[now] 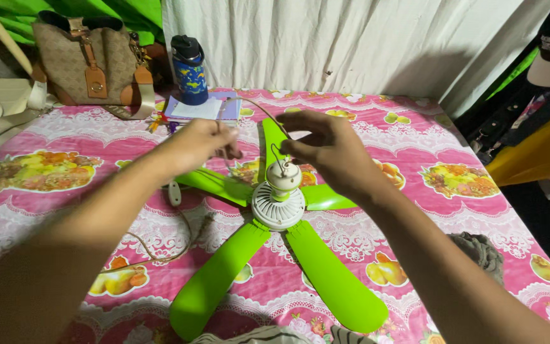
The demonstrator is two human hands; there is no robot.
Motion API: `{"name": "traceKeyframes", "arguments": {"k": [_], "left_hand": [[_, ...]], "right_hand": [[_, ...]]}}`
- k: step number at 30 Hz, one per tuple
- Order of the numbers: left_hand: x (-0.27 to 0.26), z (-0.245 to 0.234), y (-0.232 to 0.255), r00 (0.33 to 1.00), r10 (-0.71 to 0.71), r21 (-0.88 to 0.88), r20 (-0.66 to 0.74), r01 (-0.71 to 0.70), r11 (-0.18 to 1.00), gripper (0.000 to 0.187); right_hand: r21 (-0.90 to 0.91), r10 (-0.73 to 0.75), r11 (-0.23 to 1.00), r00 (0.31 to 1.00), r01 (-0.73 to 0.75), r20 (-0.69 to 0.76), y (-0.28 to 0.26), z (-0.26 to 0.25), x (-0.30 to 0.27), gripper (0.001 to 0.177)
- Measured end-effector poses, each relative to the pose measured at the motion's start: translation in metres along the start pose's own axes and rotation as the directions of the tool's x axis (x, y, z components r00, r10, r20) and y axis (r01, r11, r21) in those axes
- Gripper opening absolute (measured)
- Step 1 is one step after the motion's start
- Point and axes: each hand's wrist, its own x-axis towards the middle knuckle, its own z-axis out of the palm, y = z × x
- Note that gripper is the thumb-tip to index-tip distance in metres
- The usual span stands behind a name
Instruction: The person disassembles a small green electric fan by removing its blades one by one and then wipes one blade with a cloth. The fan is placed on a table, and the blades are laid out beside it after removal.
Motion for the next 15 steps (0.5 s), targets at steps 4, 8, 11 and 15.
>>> {"name": "traceKeyframes", "arguments": {"k": [4, 8, 11, 15], "left_hand": [[-0.001, -0.029, -0.012, 0.953, -0.300, -0.439, -0.036, 0.255, 0.862, 0.028], [0.009, -0.067, -0.040, 0.870, -0.483, -0.704, -0.101, 0.281, 0.653, 0.024], [0.014, -0.102, -0.074, 0.792, -0.610, -0.901, -0.018, 0.252, 0.354, 0.023], [0.002, -0.133, -0.117, 0.673, -0.738, -0.968, 0.056, 0.217, 0.124, 0.022]], "right_hand": [[-0.220, 0.054, 0.973, 0.997, -0.063, -0.045, 0.025, -0.020, 0.001, 0.038], [-0.484, 0.052, 0.873, 0.998, -0.064, -0.038, 0.050, -0.021, 0.007, 0.059], [-0.553, 0.106, 0.825, 0.993, -0.116, -0.049, 0.068, -0.011, 0.011, 0.085], [-0.511, 0.258, 0.823, 0.965, -0.248, -0.053, 0.089, -0.002, 0.019, 0.108]]}}
